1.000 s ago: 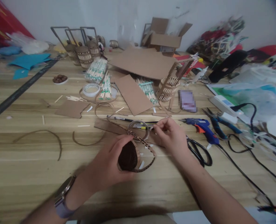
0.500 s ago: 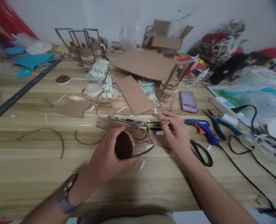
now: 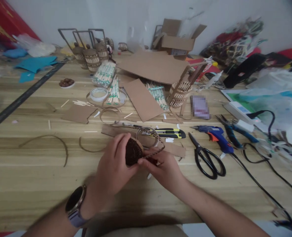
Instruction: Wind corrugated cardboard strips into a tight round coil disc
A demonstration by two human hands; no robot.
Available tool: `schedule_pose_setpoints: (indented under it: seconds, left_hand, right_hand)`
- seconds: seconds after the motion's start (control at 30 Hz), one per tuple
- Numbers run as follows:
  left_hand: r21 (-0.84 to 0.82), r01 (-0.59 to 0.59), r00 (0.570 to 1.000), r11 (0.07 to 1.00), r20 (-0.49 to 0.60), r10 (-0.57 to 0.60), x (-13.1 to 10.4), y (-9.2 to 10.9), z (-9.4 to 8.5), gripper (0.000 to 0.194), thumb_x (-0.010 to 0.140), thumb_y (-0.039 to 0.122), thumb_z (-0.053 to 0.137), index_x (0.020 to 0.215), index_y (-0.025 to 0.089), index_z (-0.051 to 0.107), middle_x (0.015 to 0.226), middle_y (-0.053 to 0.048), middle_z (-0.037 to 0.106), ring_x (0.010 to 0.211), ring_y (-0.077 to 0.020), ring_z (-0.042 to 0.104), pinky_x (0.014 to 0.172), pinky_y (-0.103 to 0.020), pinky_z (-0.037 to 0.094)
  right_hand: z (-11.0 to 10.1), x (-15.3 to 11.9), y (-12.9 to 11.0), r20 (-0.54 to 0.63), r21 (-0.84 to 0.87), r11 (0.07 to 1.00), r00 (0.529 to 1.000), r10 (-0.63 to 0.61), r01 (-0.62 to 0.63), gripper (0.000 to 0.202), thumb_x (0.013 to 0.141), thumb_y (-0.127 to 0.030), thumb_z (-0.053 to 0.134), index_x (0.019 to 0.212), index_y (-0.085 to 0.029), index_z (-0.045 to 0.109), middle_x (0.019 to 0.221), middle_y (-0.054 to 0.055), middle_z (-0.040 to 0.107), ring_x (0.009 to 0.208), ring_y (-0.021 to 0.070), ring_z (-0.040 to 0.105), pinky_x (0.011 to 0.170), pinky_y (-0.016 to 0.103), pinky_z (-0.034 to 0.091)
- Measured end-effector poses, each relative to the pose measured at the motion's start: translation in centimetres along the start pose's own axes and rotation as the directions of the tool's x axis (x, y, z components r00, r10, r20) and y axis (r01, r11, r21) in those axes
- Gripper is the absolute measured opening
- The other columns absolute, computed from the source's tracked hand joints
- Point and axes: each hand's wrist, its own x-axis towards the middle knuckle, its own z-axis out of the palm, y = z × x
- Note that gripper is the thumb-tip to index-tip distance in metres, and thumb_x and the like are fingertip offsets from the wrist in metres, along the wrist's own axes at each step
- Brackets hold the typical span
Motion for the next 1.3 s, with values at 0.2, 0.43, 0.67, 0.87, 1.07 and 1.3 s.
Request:
schedule_pose_setpoints:
  seconds: [0.2, 0.43, 0.67, 0.87, 1.07, 1.3]
  left_hand:
    - [-0.558, 0.368, 0.93, 0.744, 0.226, -0.29, 1.0, -0.3, -1.2, 0.058, 0.076, 0.038, 0.079, 0.125, 0.022, 0.052, 0.124, -0.012, 0.065, 0.116, -0.0311, 0.063, 0.098, -0.047, 0.052]
    - [-0.653, 0.741, 0.643, 0.155, 0.625, -0.442, 2.1, -0.8, -1.3, 0.067, 0.056, 0.028, 0.087, 0.117, 0.019, 0.06, 0.1, -0.005, 0.076, 0.093, -0.0261, 0.072, 0.081, -0.036, 0.056]
    - [-0.539, 0.733, 0.68, 0.414, 0.572, -0.459, 2.3, 0.1, -1.8, 0.049, 0.061, 0.027, 0.084, 0.106, 0.021, 0.066, 0.093, -0.002, 0.077, 0.091, -0.0252, 0.072, 0.083, -0.038, 0.055]
    - [-0.569, 0.716, 0.698, 0.405, 0.564, -0.442, 2.1, 0.2, -1.7, 0.032, 0.063, 0.026, 0.082, 0.092, 0.02, 0.068, 0.086, -0.001, 0.077, 0.084, -0.0232, 0.071, 0.079, -0.035, 0.056]
    - [-0.638, 0.739, 0.665, 0.216, 0.64, -0.385, 1.9, -0.8, -1.1, 0.033, 0.06, 0.026, 0.085, 0.089, 0.019, 0.072, 0.086, -0.001, 0.079, 0.08, -0.02, 0.071, 0.075, -0.03, 0.055]
    - [-0.621, 0.763, 0.623, 0.181, 0.631, -0.462, 1.9, -0.4, -0.7, 0.029, 0.058, 0.034, 0.085, 0.08, 0.019, 0.074, 0.079, -0.002, 0.078, 0.073, -0.021, 0.071, 0.069, -0.031, 0.057]
  right_hand:
    - [-0.9, 0.1, 0.3, -0.004, 0.133, 0.974, 0.983, 0.183, -0.181, 0.037, 0.084, -0.05, 0.06, 0.064, -0.019, 0.057, 0.056, -0.003, 0.048, 0.054, 0.0119, 0.043, 0.049, 0.024, 0.032]
    - [-0.8, 0.0, 0.3, 0.067, 0.174, 0.964, 0.979, 0.194, -0.203, 0.043, 0.084, -0.056, 0.06, 0.066, -0.018, 0.057, 0.056, -0.001, 0.052, 0.051, 0.012, 0.047, 0.046, 0.023, 0.036]
    - [-0.6, -0.2, 0.1, 0.076, 0.039, 0.99, 0.988, 0.136, -0.139, 0.043, 0.088, -0.048, 0.057, 0.057, -0.019, 0.048, 0.052, -0.001, 0.051, 0.049, 0.011, 0.044, 0.043, 0.022, 0.031]
    - [-0.6, -0.2, 0.3, 0.079, 0.05, 0.989, 0.987, 0.138, -0.142, 0.04, 0.088, -0.047, 0.056, 0.06, -0.02, 0.049, 0.053, -0.001, 0.05, 0.05, 0.012, 0.045, 0.045, 0.023, 0.033]
    - [-0.9, -0.1, 0.1, 0.089, -0.023, 0.996, 0.993, 0.083, -0.081, 0.039, 0.088, -0.041, 0.059, 0.058, -0.019, 0.049, 0.054, -0.003, 0.046, 0.051, 0.0104, 0.039, 0.047, 0.024, 0.028]
    - [-0.8, -0.2, 0.2, 0.128, 0.069, 0.99, 0.985, 0.113, -0.122, 0.043, 0.088, -0.048, 0.061, 0.058, -0.018, 0.055, 0.056, 0.0, 0.057, 0.052, 0.0126, 0.051, 0.047, 0.023, 0.039]
